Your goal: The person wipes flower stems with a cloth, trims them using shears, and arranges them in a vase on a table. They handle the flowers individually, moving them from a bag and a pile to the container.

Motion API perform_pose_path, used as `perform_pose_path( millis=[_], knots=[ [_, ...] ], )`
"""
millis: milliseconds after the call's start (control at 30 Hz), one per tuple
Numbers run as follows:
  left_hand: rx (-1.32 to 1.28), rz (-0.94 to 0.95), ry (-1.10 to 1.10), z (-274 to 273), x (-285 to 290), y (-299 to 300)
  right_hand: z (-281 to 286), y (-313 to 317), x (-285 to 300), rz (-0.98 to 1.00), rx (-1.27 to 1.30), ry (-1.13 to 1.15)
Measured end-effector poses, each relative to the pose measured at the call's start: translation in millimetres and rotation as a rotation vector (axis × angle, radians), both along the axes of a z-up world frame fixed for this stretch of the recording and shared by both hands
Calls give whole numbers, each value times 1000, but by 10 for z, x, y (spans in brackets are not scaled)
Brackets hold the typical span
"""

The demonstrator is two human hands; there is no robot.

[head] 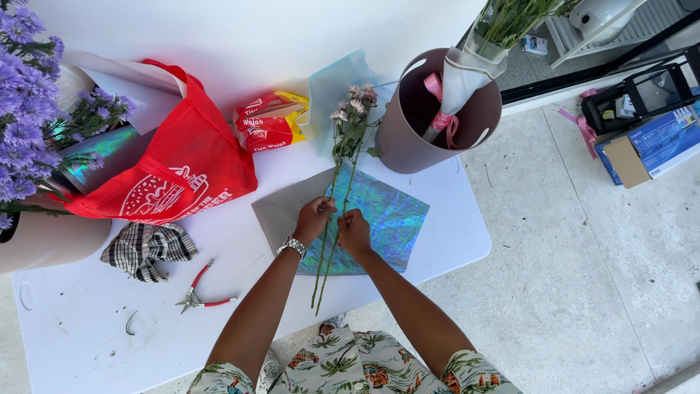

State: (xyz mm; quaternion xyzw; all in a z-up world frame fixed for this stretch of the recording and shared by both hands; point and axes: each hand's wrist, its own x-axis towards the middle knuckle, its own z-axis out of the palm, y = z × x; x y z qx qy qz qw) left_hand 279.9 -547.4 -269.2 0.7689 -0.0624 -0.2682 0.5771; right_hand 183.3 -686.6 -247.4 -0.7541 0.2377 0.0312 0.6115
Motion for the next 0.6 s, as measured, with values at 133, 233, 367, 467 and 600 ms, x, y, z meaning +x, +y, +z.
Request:
perform_pose_path(
  millis=[133, 233, 367, 467, 600],
  knots=[
    [-17, -51, -82, -156, -33, -85, 32, -7, -5, -78, 15, 1],
    [61, -146, -145, -248, -38, -136, 2, -88, -27, -61, 39, 87],
    [233, -228, -257, -579, -83, -173, -5, -184, -27, -26, 111, 205],
    [246, -174, -262, -387, -134, -148, -42, -192, -65, -19, 100, 227],
    [307, -164, -240, -332, -174, -89, -122, -246, -203, 39, -50, 173]
  ],
)
